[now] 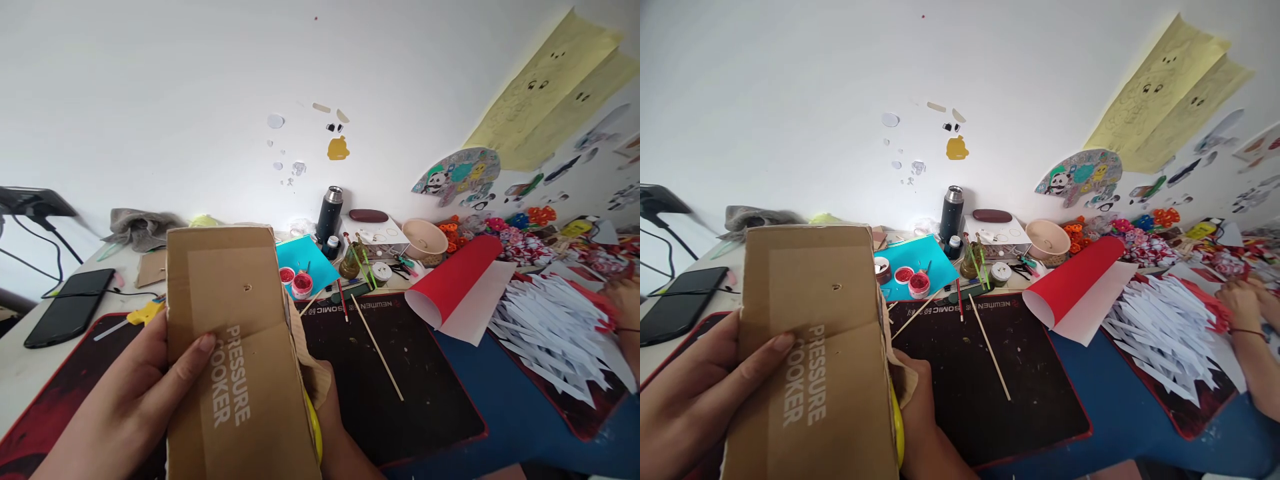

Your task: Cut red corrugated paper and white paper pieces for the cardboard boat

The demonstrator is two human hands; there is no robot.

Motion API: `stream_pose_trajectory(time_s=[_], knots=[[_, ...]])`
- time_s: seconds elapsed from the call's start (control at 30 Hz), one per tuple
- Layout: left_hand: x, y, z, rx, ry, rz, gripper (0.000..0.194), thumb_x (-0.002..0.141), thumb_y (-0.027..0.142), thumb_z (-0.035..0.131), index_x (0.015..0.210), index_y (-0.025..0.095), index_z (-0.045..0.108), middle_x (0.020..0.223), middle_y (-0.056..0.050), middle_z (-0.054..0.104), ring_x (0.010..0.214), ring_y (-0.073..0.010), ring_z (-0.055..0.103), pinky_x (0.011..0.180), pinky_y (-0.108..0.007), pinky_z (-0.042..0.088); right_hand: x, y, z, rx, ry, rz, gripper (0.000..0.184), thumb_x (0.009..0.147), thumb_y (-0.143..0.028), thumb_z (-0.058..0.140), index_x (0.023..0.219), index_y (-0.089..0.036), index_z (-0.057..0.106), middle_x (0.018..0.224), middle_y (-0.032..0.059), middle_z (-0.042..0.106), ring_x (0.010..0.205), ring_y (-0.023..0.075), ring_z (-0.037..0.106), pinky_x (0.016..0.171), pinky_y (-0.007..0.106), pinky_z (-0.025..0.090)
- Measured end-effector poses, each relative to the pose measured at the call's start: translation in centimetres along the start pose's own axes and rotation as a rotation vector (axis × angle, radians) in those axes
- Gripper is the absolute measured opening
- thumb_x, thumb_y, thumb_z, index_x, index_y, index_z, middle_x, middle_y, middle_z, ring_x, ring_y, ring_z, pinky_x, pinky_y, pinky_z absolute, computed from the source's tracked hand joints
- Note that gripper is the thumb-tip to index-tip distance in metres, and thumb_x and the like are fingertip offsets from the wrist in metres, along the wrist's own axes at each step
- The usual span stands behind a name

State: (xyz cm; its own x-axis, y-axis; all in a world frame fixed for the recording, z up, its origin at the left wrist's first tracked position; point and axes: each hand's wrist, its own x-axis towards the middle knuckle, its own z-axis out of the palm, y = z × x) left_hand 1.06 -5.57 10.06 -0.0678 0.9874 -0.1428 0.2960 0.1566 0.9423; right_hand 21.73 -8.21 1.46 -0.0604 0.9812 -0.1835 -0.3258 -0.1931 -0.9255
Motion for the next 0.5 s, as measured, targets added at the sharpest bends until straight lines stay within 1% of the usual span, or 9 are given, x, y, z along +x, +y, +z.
stream_pose_trajectory(time_s=[0.13, 0.2, 0.33, 0.4, 0.5], knots=[[0.3, 0.9, 0.1, 0.011, -0.04, 0.024, 0.073, 0.085, 0.072, 0.079, 0.142, 0.029, 0.067, 0.135, -0.009, 0.082, 0.112, -0.0357, 0.081, 0.081, -0.037, 0.071, -0.2, -0.2, 0.5, 0.06, 0.019, 0.033, 0.04, 0.08, -0.058, 0.084, 0.081, -0.018, 0.087, 0.077, 0.0103, 0.08, 0.079, 0.0332, 0.076, 0.068, 0.039, 0.064], [0.6, 1.2, 0.0, -0.013, -0.072, -0.001, 0.076, 0.084, 0.072, 0.081, 0.144, 0.029, 0.066, 0.138, -0.009, 0.081, 0.112, -0.0363, 0.081, 0.081, -0.038, 0.071, -0.1, -0.3, 0.9, 0.082, 0.03, 0.045, 0.041, 0.084, -0.057, 0.08, 0.082, -0.017, 0.087, 0.075, 0.0109, 0.079, 0.078, 0.0336, 0.076, 0.067, 0.039, 0.064], [1.0, 1.3, -0.1, -0.055, -0.106, -0.045, 0.084, 0.079, 0.074, 0.085, 0.146, 0.028, 0.064, 0.14, -0.01, 0.08, 0.106, -0.0369, 0.082, 0.078, -0.04, 0.072, 0.2, -0.4, 1.3, 0.102, 0.049, 0.046, 0.044, 0.088, -0.059, 0.074, 0.082, -0.017, 0.088, 0.07, 0.0111, 0.077, 0.081, 0.0351, 0.078, 0.067, 0.039, 0.064], [0.9, 1.0, -0.1, -0.055, -0.098, -0.035, 0.083, 0.081, 0.073, 0.084, 0.148, 0.028, 0.063, 0.138, -0.01, 0.081, 0.105, -0.0362, 0.082, 0.077, -0.039, 0.072, 0.4, -0.4, 1.3, 0.102, 0.057, 0.035, 0.043, 0.087, -0.058, 0.076, 0.083, -0.018, 0.088, 0.071, 0.0109, 0.078, 0.082, 0.0351, 0.078, 0.067, 0.039, 0.064], [0.6, 0.8, -0.1, -0.031, -0.052, -0.012, 0.08, 0.084, 0.075, 0.08, 0.147, 0.028, 0.064, 0.131, -0.009, 0.083, 0.102, -0.0351, 0.082, 0.071, -0.036, 0.07, 0.6, -0.6, 1.1, 0.089, 0.074, 0.001, 0.036, 0.079, -0.053, 0.086, 0.082, -0.017, 0.088, 0.078, 0.0112, 0.081, 0.08, 0.034, 0.078, 0.066, 0.04, 0.063]])
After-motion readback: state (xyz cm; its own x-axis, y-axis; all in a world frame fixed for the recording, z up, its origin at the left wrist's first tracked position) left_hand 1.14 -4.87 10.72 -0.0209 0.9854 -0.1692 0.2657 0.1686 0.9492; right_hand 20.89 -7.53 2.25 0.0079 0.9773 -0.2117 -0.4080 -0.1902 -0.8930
